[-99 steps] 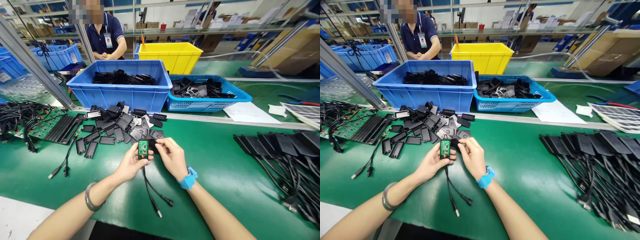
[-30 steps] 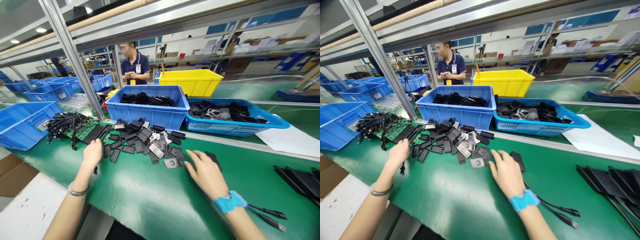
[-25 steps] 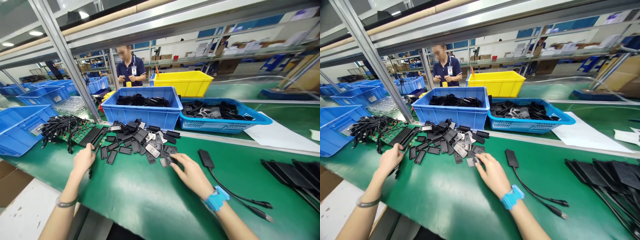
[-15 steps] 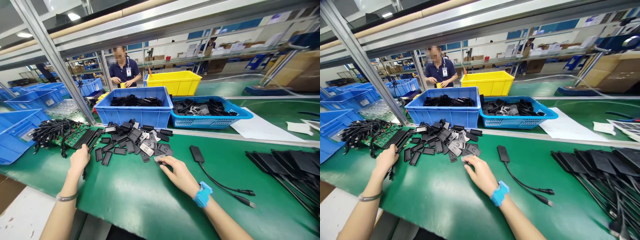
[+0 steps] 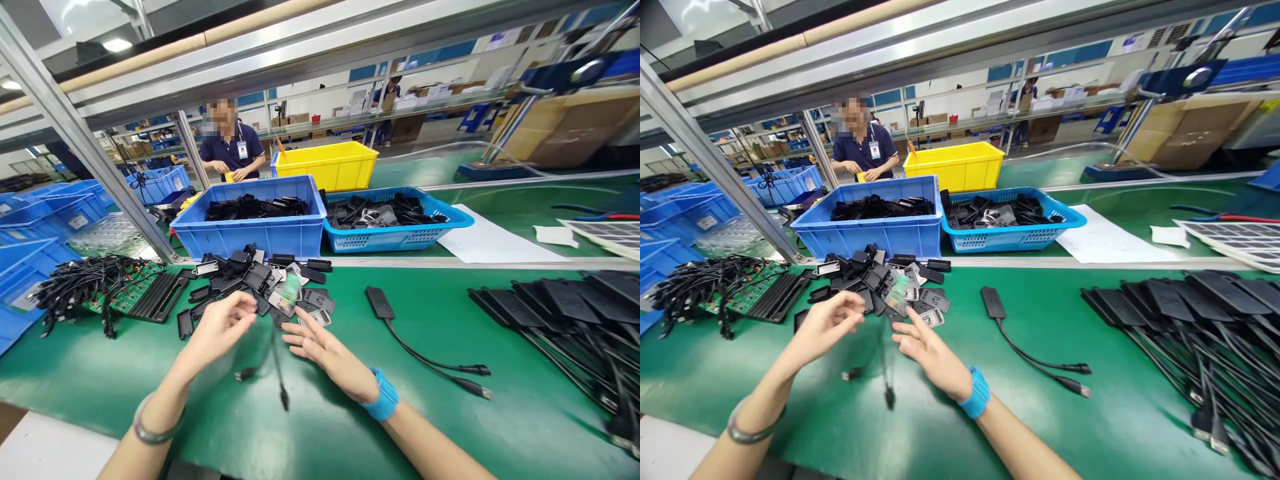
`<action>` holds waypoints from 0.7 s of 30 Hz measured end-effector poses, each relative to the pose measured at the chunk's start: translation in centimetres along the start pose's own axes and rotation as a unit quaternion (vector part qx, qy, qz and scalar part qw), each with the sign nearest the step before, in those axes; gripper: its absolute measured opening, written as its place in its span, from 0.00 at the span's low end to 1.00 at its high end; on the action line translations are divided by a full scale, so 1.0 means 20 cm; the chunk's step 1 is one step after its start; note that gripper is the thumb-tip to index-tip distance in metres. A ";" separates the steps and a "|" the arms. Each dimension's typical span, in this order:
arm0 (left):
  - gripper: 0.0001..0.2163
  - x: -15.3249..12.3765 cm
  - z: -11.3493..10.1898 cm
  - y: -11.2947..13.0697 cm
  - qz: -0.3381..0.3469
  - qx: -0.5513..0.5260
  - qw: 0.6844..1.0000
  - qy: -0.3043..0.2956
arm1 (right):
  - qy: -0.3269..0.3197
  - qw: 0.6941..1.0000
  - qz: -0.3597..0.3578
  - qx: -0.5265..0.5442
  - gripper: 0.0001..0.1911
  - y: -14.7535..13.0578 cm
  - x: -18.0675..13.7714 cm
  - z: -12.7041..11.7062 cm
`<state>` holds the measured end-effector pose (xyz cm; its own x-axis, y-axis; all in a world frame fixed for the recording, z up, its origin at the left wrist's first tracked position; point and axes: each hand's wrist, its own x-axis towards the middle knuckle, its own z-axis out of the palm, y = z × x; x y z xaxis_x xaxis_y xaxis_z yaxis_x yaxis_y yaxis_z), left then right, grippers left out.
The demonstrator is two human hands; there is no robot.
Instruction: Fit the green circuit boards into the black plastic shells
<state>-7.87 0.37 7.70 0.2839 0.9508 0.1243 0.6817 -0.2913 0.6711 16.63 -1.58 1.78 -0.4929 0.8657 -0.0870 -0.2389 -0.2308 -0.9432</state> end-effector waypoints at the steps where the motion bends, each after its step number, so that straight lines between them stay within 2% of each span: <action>1: 0.14 0.07 0.04 -0.01 0.035 0.051 0.998 0.001 | 0.013 0.999 -0.001 0.034 0.35 0.00 0.00 0.01; 3: 0.23 0.21 0.10 -0.08 0.071 0.181 0.980 0.038 | 0.046 0.996 -0.002 0.072 0.29 -0.03 -0.01 0.01; 6: 0.23 0.37 0.11 -0.18 0.063 0.291 0.953 0.056 | 0.095 0.994 -0.022 0.055 0.23 -0.09 -0.01 -0.01; 8: 0.20 0.40 0.10 -0.21 0.070 0.301 0.949 0.060 | 0.120 0.992 -0.042 -0.004 0.22 -0.14 -0.02 -0.04; 11: 0.18 0.36 0.12 -0.14 0.095 0.245 0.960 0.096 | 0.154 0.968 -0.095 -0.172 0.19 -0.20 -0.05 -0.09; 13: 0.17 0.29 0.16 -0.06 0.102 0.163 0.975 0.112 | 0.172 0.929 -0.150 -0.292 0.15 -0.22 -0.07 -0.11; 15: 0.16 0.21 0.23 0.02 0.088 0.051 0.991 0.091 | 0.182 0.897 -0.184 -0.359 0.14 -0.23 -0.08 -0.11; 17: 0.15 0.16 0.31 0.06 0.045 -0.117 0.991 0.047 | 0.177 0.893 -0.184 -0.371 0.15 -0.22 -0.08 -0.10; 18: 0.15 0.15 0.35 0.07 0.013 -0.218 0.976 0.020 | 0.171 0.895 -0.179 -0.371 0.15 -0.21 -0.08 -0.10; 19: 0.16 0.13 0.39 0.07 -0.021 -0.321 0.947 -0.004 | 0.162 0.897 -0.175 -0.373 0.14 -0.20 -0.08 -0.09; 21: 0.20 0.11 0.43 0.06 -0.081 -0.495 0.865 -0.030 | 0.146 0.893 -0.171 -0.389 0.10 -0.18 -0.07 -0.09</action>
<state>-0.56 1.29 2.45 0.2939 0.9546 -0.0480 -0.1859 0.1063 0.9768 19.60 -1.17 4.75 -0.2353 0.9318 0.2763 0.3760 0.3495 -0.8582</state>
